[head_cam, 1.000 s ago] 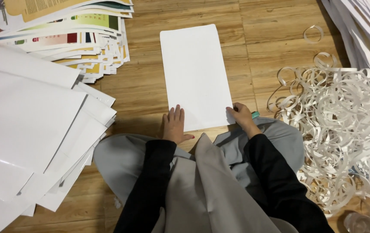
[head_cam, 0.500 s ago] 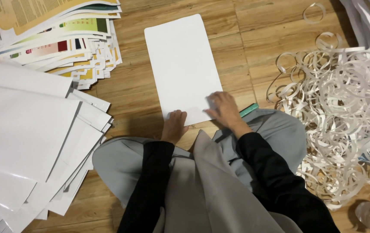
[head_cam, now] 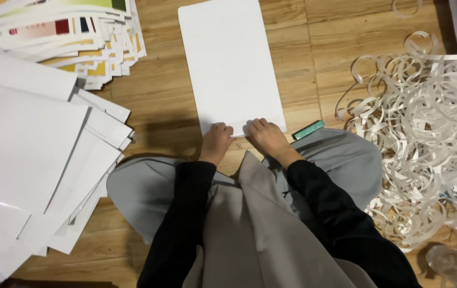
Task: The person, sitting on the floor, handles white paper sheets, applies a green glue stick to the edges, and presses the sheets together.
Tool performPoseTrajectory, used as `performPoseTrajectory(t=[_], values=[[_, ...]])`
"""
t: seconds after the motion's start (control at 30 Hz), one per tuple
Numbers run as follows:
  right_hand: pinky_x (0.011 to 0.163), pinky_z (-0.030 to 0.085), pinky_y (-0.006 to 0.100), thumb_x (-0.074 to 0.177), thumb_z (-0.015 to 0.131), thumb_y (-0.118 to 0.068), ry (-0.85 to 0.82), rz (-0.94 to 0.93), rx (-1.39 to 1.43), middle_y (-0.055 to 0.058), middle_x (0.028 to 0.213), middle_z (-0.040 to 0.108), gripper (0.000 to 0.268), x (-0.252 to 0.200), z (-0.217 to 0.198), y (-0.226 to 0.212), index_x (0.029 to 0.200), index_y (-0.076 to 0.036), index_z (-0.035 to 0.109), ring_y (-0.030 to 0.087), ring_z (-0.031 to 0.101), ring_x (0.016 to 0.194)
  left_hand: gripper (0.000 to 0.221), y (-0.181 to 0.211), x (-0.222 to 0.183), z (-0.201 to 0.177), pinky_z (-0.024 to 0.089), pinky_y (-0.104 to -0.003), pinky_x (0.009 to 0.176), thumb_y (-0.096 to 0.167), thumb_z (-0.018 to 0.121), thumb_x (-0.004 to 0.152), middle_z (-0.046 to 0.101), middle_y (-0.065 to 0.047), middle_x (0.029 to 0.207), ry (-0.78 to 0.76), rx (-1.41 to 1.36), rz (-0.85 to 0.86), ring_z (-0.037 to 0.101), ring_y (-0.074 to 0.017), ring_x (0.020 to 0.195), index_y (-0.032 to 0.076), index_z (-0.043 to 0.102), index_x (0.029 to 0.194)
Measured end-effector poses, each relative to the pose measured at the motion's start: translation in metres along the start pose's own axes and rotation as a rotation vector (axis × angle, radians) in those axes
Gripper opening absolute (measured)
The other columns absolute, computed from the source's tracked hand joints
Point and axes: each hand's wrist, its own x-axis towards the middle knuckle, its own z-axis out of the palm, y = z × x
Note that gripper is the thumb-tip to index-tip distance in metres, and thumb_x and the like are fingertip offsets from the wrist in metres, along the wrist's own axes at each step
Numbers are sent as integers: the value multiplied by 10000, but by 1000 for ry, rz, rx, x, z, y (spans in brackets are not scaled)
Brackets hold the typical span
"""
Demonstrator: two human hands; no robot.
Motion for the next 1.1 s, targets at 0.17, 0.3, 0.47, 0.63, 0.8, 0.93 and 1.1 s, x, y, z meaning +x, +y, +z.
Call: performPoseTrajectory(t=[0.17, 0.3, 0.47, 0.63, 0.8, 0.93, 1.1], values=[[620, 525, 289, 809, 598, -214, -173, 207, 99, 31, 789, 567, 136, 13, 14, 3, 884, -101, 590, 193, 604, 813, 163, 2, 9, -26, 493, -339, 719, 301, 619, 799, 521, -17, 786, -65, -227, -146, 550, -220, 875, 146, 572, 820], [616, 529, 310, 792, 604, -186, -316, 321, 158, 21, 769, 578, 114, 31, 27, 14, 888, -127, 586, 192, 618, 790, 212, -6, 21, -29, 480, -367, 751, 259, 707, 721, 550, -33, 757, -46, -334, -193, 574, -242, 854, 133, 565, 817], [571, 519, 354, 739, 614, -113, -461, 402, 31, 32, 703, 600, 117, 51, 50, 22, 854, -135, 610, 219, 623, 708, 264, -14, 41, -25, 477, -383, 777, 294, 749, 677, 617, -67, 806, -262, -321, -284, 596, -265, 892, 130, 593, 812], [591, 468, 328, 705, 658, -99, -548, 336, -150, 40, 664, 570, 92, 77, 14, 21, 789, -99, 619, 202, 584, 662, 367, -18, 59, -21, 483, -413, 759, 327, 782, 633, 650, -87, 834, -359, -225, -295, 618, -279, 876, 111, 637, 891], [623, 445, 339, 682, 711, -143, -604, 308, -201, 49, 687, 581, 153, 82, -18, 23, 809, -100, 637, 207, 579, 684, 431, -17, 44, -54, 459, -421, 769, 402, 766, 620, 646, -85, 833, -298, -72, -174, 610, -286, 865, 120, 634, 917], [669, 422, 369, 704, 717, -262, -738, 409, -130, 60, 799, 619, 308, 77, -59, 38, 948, -88, 644, 250, 595, 789, 496, -43, 24, -73, 423, -411, 800, 405, 741, 670, 641, -76, 928, -382, -41, -264, 601, -262, 914, 111, 569, 1031], [639, 427, 385, 651, 763, -296, -776, 430, -120, 87, 766, 650, 329, 58, -78, 68, 888, -91, 662, 279, 616, 750, 523, -61, 22, -66, 388, -442, 812, 377, 731, 695, 632, -73, 970, -466, 70, -241, 590, -271, 930, 110, 514, 1088]])
